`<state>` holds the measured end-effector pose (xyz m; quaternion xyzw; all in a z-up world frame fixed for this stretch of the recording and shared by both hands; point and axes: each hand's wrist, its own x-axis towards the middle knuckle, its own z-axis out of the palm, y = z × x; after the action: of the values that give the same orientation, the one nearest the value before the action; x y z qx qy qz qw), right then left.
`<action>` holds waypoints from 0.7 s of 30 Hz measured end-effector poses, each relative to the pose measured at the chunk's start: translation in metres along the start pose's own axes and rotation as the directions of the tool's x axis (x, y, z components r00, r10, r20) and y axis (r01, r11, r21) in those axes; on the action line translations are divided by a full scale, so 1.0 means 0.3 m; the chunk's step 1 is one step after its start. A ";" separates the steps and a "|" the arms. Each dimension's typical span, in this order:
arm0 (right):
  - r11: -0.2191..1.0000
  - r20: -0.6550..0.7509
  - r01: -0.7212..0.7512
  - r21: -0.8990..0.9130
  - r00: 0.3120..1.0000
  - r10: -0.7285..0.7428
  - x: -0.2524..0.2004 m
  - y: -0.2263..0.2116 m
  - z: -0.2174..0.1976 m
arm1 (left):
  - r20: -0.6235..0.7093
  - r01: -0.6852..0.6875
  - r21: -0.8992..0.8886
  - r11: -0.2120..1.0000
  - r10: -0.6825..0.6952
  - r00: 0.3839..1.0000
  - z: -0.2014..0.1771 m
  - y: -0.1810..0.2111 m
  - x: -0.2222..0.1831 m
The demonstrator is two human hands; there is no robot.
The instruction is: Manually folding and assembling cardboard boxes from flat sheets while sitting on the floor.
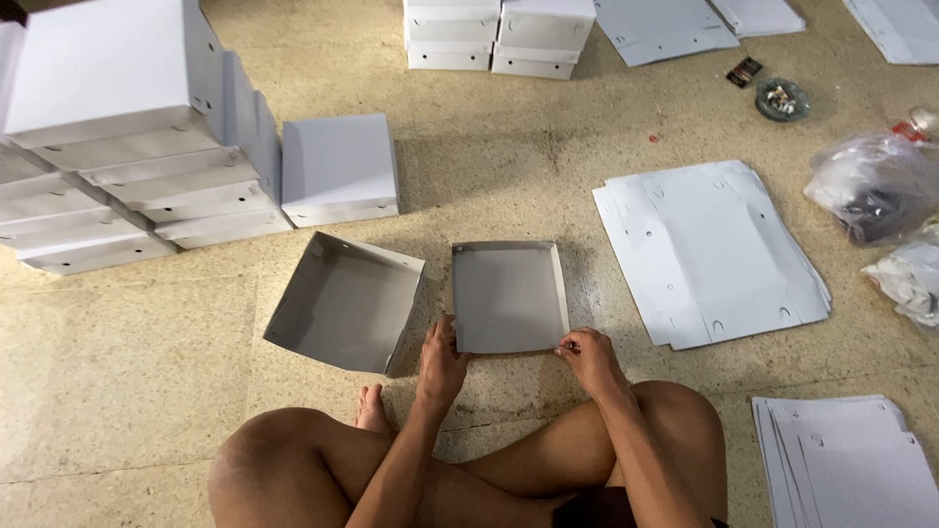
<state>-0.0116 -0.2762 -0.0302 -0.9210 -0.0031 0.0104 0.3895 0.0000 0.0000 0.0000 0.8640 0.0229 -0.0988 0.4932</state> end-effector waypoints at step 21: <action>0.906 -0.053 -0.206 0.369 0.969 0.242 -0.049 -0.037 -0.033 | -0.060 0.061 -0.533 0.844 -0.110 0.992 0.078 -0.150 0.019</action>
<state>-0.0261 -0.2758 -0.0152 -0.8275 0.1239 0.0104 0.5475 -0.0041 0.0027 -0.0507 0.6962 0.1095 -0.0725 0.7058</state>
